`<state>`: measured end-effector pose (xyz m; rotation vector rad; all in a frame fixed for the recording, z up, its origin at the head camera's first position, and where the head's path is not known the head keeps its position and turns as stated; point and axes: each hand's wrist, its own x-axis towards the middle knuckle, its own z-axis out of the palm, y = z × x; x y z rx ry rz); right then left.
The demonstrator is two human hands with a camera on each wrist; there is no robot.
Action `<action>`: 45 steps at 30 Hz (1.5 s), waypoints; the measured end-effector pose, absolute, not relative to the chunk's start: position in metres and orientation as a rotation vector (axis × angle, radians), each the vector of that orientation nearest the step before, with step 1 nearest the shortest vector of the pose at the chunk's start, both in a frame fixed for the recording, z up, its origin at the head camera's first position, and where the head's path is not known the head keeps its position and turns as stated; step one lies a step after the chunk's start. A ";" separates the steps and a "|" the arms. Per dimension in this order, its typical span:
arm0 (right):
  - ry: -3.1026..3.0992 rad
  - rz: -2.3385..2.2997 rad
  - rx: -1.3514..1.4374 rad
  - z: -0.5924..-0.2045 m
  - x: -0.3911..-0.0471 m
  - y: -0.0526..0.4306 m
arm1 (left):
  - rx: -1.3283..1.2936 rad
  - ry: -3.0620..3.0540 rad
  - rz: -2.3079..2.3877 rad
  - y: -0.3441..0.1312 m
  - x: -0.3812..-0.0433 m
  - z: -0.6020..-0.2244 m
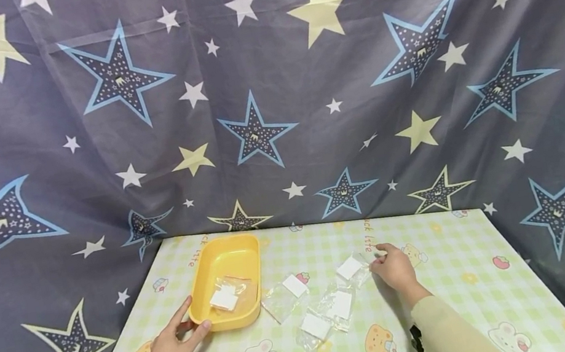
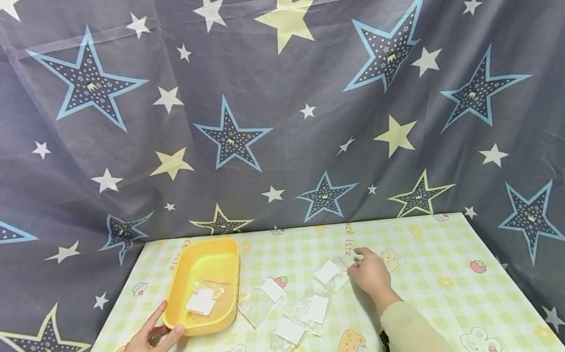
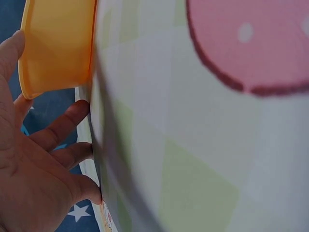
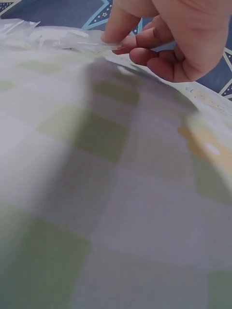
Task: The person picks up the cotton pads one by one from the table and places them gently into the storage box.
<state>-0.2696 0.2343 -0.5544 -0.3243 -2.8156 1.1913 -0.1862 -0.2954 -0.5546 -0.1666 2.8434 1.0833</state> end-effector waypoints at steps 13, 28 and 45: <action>-2.701 1.523 -0.352 -0.537 -0.265 0.239 | -0.173 2.851 1.089 -0.296 -0.186 -0.557; -2.623 1.727 -0.352 -0.528 -0.260 0.244 | -0.183 2.840 1.084 -0.297 -0.188 -0.557; -2.418 2.096 -0.397 -0.522 -0.258 0.249 | -0.151 2.849 1.117 -0.297 -0.186 -0.556</action>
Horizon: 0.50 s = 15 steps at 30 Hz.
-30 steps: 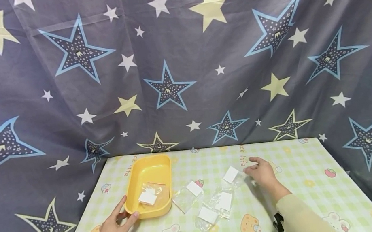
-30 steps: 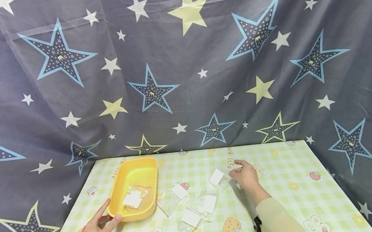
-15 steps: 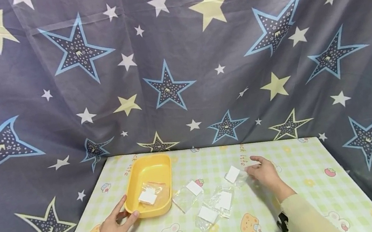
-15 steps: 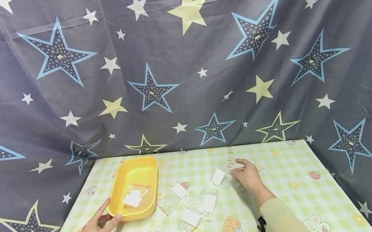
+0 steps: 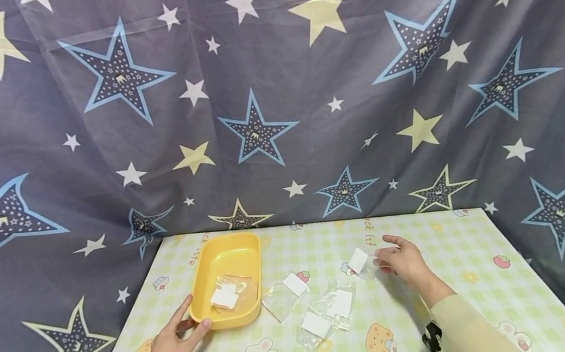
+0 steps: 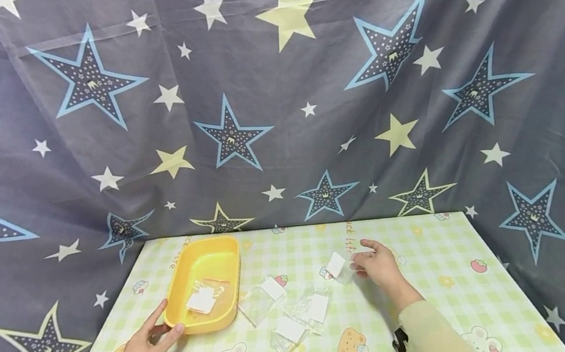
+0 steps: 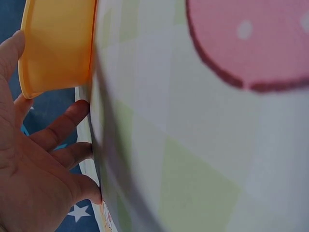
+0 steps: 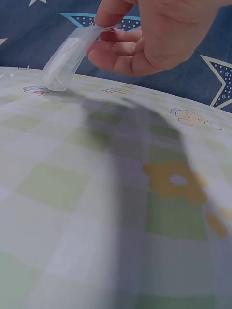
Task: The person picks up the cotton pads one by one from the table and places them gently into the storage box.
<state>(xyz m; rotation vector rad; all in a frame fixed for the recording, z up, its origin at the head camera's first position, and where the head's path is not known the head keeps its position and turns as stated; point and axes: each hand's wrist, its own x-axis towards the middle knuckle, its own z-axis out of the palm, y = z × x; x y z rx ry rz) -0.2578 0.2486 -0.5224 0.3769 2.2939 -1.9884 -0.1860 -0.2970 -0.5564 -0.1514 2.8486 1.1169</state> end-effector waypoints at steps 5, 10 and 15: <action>2.265 -2.026 0.369 -0.520 -0.259 0.249 | -0.158 2.847 1.109 -0.296 -0.186 -0.555; 2.259 -2.055 0.364 -0.518 -0.261 0.246 | -0.166 2.845 1.108 -0.295 -0.185 -0.554; 2.237 -2.097 0.350 -0.516 -0.261 0.239 | -0.177 2.842 1.106 -0.296 -0.186 -0.556</action>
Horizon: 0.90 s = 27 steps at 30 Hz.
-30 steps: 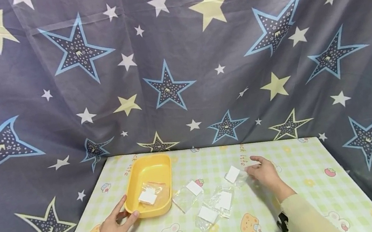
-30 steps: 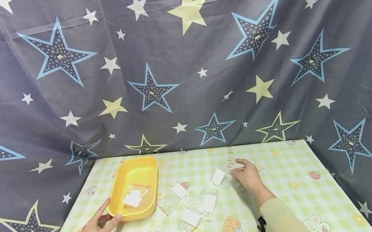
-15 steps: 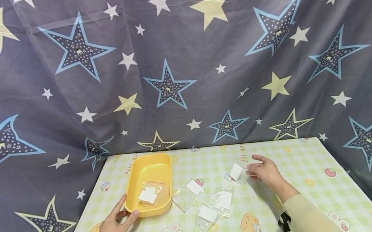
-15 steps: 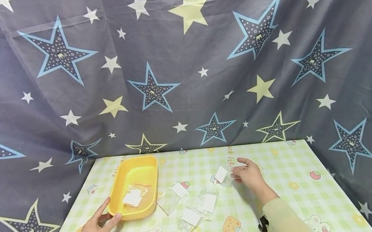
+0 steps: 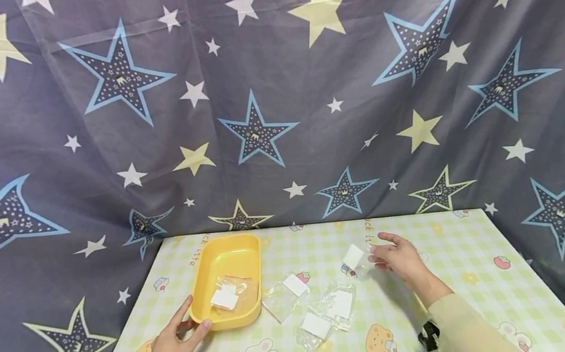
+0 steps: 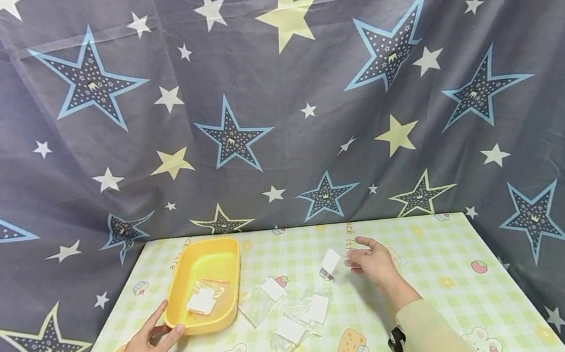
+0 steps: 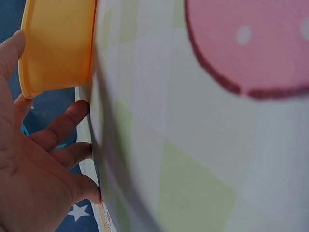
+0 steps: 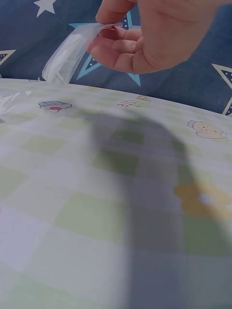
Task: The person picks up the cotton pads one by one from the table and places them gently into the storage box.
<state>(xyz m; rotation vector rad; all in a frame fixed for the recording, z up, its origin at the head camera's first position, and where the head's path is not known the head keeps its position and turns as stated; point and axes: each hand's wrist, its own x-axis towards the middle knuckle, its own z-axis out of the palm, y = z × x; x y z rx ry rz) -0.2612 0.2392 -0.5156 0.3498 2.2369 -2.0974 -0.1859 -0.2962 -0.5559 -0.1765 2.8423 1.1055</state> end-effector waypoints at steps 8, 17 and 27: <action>2.083 -2.242 0.293 -0.510 -0.262 0.224 | -0.194 2.839 1.117 -0.296 -0.185 -0.556; 1.957 -2.336 0.254 -0.503 -0.262 0.198 | -0.184 2.844 1.116 -0.294 -0.185 -0.555; 1.805 -2.437 0.200 -0.498 -0.257 0.161 | -0.181 2.845 1.116 -0.296 -0.186 -0.556</action>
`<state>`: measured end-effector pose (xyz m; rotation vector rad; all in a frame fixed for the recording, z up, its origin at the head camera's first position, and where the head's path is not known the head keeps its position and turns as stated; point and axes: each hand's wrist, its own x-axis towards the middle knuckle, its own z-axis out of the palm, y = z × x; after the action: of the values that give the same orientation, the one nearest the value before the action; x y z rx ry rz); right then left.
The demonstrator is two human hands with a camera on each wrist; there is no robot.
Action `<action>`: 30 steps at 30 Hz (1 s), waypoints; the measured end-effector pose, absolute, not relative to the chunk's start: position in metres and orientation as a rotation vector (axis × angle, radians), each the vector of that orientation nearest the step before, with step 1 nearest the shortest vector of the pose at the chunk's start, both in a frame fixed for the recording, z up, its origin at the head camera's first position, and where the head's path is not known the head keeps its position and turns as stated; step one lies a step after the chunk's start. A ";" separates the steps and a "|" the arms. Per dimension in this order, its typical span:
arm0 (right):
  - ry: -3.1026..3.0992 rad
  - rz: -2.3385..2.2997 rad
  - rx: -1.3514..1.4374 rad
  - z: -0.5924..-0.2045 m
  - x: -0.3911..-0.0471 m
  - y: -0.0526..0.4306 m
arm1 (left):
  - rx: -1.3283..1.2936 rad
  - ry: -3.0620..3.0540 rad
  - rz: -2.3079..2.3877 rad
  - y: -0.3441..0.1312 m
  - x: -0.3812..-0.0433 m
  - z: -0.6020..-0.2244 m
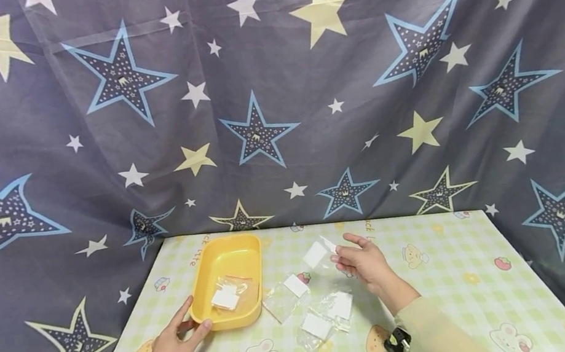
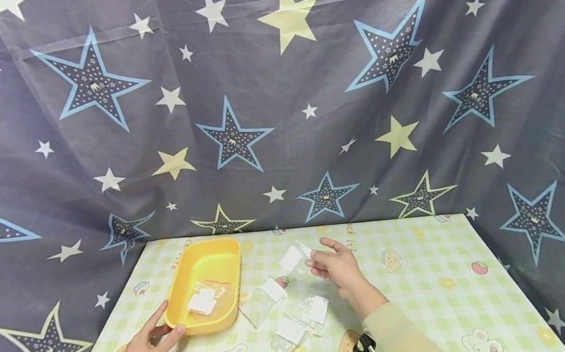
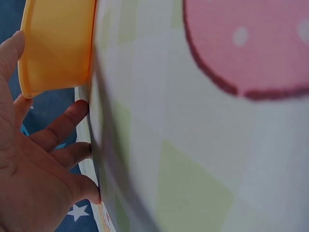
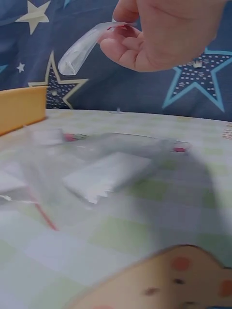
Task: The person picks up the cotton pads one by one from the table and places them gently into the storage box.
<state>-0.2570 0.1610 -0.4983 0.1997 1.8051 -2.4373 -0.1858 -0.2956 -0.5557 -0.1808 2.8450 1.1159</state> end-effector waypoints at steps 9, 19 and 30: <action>1.685 -2.471 0.184 -0.497 -0.258 0.119 | -0.180 2.851 1.113 -0.296 -0.184 -0.556; 1.641 -2.396 0.106 -0.499 -0.252 0.067 | -0.184 2.843 1.115 -0.295 -0.185 -0.554; 1.632 -2.364 0.025 -0.494 -0.245 0.028 | -0.201 2.827 1.111 -0.293 -0.185 -0.551</action>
<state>-0.2450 0.0277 -0.4936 0.0252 1.6320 -2.3639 -0.1846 -0.2928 -0.5511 -0.2014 2.8265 1.1108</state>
